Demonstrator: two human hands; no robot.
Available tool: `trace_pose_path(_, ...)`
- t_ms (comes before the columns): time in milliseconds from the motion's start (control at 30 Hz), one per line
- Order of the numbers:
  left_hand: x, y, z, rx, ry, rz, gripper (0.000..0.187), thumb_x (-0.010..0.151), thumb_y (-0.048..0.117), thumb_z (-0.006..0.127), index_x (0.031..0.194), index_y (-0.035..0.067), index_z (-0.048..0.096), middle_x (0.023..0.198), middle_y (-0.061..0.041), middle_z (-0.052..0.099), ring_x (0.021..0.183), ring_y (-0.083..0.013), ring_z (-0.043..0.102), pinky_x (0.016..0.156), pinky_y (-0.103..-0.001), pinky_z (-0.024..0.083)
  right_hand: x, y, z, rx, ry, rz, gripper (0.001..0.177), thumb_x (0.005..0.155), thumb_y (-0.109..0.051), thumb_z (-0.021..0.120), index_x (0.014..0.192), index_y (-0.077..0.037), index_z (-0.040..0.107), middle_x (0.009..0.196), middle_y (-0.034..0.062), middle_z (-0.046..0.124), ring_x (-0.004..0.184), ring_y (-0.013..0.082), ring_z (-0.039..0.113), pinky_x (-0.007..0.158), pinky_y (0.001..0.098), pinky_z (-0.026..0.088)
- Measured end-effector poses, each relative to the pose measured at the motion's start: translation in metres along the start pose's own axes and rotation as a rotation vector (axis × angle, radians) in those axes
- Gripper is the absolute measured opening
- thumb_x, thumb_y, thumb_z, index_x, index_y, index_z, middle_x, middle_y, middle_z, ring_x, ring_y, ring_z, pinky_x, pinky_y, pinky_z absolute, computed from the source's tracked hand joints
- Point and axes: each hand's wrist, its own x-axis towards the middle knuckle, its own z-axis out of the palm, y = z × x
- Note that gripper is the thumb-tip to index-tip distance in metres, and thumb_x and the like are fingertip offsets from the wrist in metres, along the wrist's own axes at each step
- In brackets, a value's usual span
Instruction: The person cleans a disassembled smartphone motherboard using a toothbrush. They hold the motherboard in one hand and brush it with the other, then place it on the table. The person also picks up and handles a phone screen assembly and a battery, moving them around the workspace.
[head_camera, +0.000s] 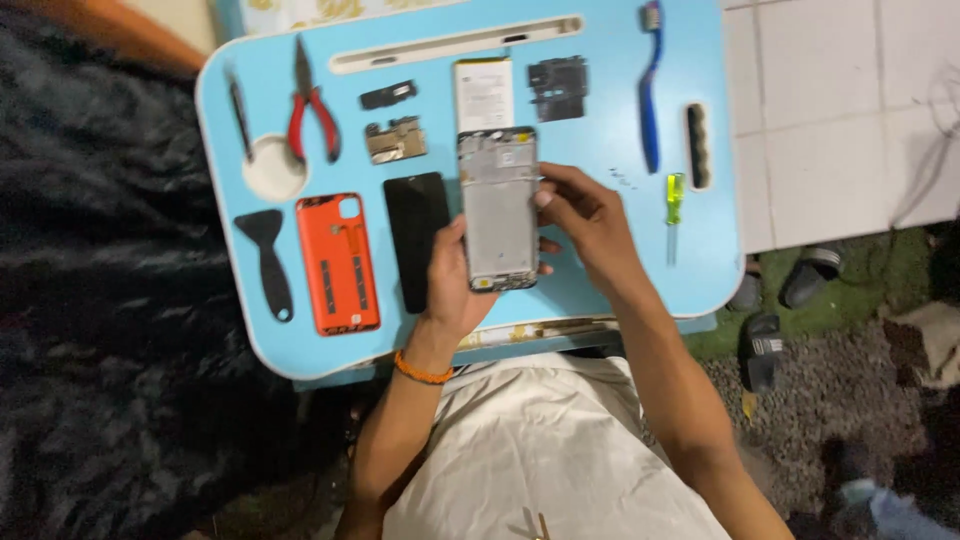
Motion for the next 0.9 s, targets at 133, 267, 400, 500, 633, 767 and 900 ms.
trace_pose_path(133,-0.006,0.001,0.013,0.005,0.106,0.021,0.058,0.097,0.047,0.052,0.141,0.010,0.058,0.130,-0.019,0.067,0.108,-0.0382,0.069,0.090,-0.054,0.060,-0.005,-0.012,0.010,0.055,-0.009,0.007,0.034,0.097,-0.012,0.073,0.130,-0.003,0.070,0.095,0.0152,0.071,0.084,0.0204,0.068,0.074,0.0419,0.062)
trace_pose_path(267,-0.008,0.002,0.010,0.062,0.120,0.008,0.057,0.098,0.050,0.051,0.141,0.013,0.057,0.129,-0.019,0.067,0.105,-0.0365,0.068,0.090,-0.055,0.060,-0.005,-0.004,0.010,0.059,-0.001,0.018,0.034,0.097,-0.009,0.072,0.130,-0.002,0.070,0.094,0.0167,0.072,0.080,0.0221,0.070,0.070,0.0414,0.062)
trace_pose_path(400,-0.007,0.003,0.015,0.080,0.100,0.040,0.059,0.099,0.052,0.051,0.144,0.014,0.054,0.129,-0.016,0.066,0.103,-0.0322,0.065,0.086,-0.050,0.057,-0.006,-0.009,0.011,0.057,-0.016,0.022,0.033,0.097,-0.008,0.070,0.130,-0.002,0.070,0.095,0.0184,0.072,0.081,0.0223,0.069,0.066,0.0407,0.062)
trace_pose_path(500,-0.011,0.003,0.022,0.050,0.102,0.050,0.056,0.099,0.050,0.052,0.143,0.015,0.055,0.126,-0.013,0.067,0.099,-0.0281,0.065,0.082,-0.046,0.056,-0.008,-0.012,0.012,0.021,-0.020,0.009,0.033,0.098,-0.011,0.070,0.130,-0.002,0.070,0.096,0.0183,0.072,0.084,0.0226,0.068,0.071,0.0426,0.061)
trace_pose_path(633,-0.015,0.005,0.028,0.004,0.117,0.071,0.053,0.100,0.045,0.052,0.141,0.013,0.056,0.123,-0.014,0.067,0.097,-0.0262,0.063,0.079,-0.043,0.054,-0.010,-0.011,0.014,0.001,-0.015,0.028,0.033,0.100,-0.014,0.070,0.131,-0.003,0.070,0.098,0.0185,0.070,0.091,0.0220,0.066,0.078,0.0448,0.060)
trace_pose_path(767,-0.021,0.007,0.030,-0.011,0.142,0.068,0.053,0.098,0.045,0.052,0.140,0.014,0.056,0.122,-0.012,0.067,0.096,-0.0233,0.062,0.078,-0.040,0.054,-0.013,-0.016,0.020,0.002,-0.006,0.046,0.033,0.098,-0.014,0.072,0.130,-0.004,0.071,0.098,0.0166,0.071,0.090,0.0200,0.066,0.079,0.0423,0.060)
trace_pose_path(900,-0.023,0.004,0.026,-0.050,0.166,0.065,0.050,0.094,0.041,0.053,0.135,0.014,0.061,0.118,-0.010,0.070,0.095,-0.0223,0.064,0.081,-0.039,0.053,-0.012,-0.011,0.018,0.007,-0.026,0.049,0.034,0.097,-0.012,0.071,0.130,-0.003,0.071,0.096,0.0165,0.071,0.085,0.0204,0.065,0.073,0.0392,0.060)
